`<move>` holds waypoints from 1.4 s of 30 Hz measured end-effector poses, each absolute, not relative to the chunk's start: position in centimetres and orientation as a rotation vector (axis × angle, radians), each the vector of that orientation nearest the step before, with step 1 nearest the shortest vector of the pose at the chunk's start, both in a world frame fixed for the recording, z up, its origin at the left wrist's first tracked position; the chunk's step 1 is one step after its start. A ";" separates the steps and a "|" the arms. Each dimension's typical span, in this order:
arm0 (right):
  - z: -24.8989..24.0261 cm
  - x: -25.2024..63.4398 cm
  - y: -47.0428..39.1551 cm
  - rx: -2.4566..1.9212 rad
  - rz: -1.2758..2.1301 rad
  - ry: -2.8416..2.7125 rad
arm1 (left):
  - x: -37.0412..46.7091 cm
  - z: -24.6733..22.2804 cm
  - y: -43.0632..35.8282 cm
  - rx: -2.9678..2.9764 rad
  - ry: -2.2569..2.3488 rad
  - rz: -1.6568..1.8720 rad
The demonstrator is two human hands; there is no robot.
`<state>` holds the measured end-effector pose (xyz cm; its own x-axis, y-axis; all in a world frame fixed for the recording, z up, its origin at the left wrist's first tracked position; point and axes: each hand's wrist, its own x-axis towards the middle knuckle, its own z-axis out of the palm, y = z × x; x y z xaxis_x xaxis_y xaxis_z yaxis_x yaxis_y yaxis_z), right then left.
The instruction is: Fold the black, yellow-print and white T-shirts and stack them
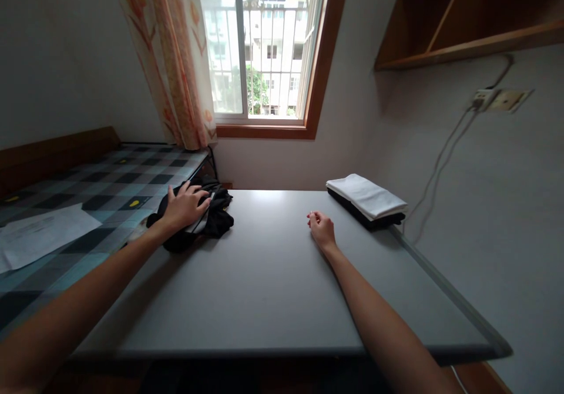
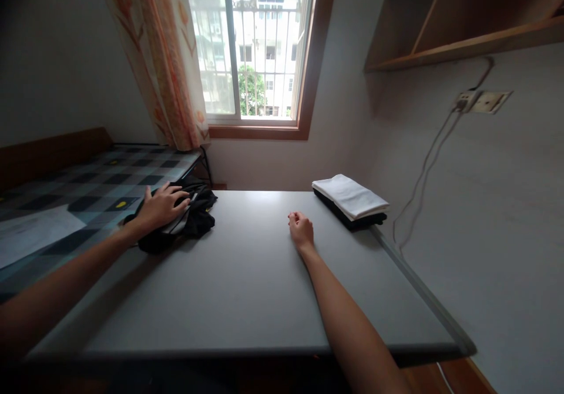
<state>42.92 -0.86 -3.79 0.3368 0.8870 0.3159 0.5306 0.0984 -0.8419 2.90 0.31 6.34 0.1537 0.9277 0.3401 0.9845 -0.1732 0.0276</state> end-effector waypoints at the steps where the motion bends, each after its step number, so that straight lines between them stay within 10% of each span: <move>1: -3.8 43.1 -0.8 -1.610 0.379 -1.347 | 4.0 6.2 -0.2 -2.243 -1.776 -0.576; 13: -4.5 44.6 -0.4 -1.742 0.255 -1.405 | 13.3 -2.4 -1.8 -2.761 -1.659 -0.550; 25: -2.6 47.0 2.4 -1.837 0.360 -1.672 | 12.5 -2.9 -2.3 -2.825 -1.624 -0.621; 33: 2.2 54.7 3.7 -2.279 -0.478 -1.699 | 12.3 -2.9 -2.0 -2.856 -1.610 -0.598; 42: 2.7 56.3 1.7 -2.513 -0.221 -1.774 | 12.3 -3.0 -2.0 -2.826 -1.610 -0.594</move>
<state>56.31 1.66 2.70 0.3285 0.9325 0.1499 0.9408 -0.3370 0.0350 12.32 -2.01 -3.04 0.4648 0.8563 0.2252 0.7974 -0.5153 0.3139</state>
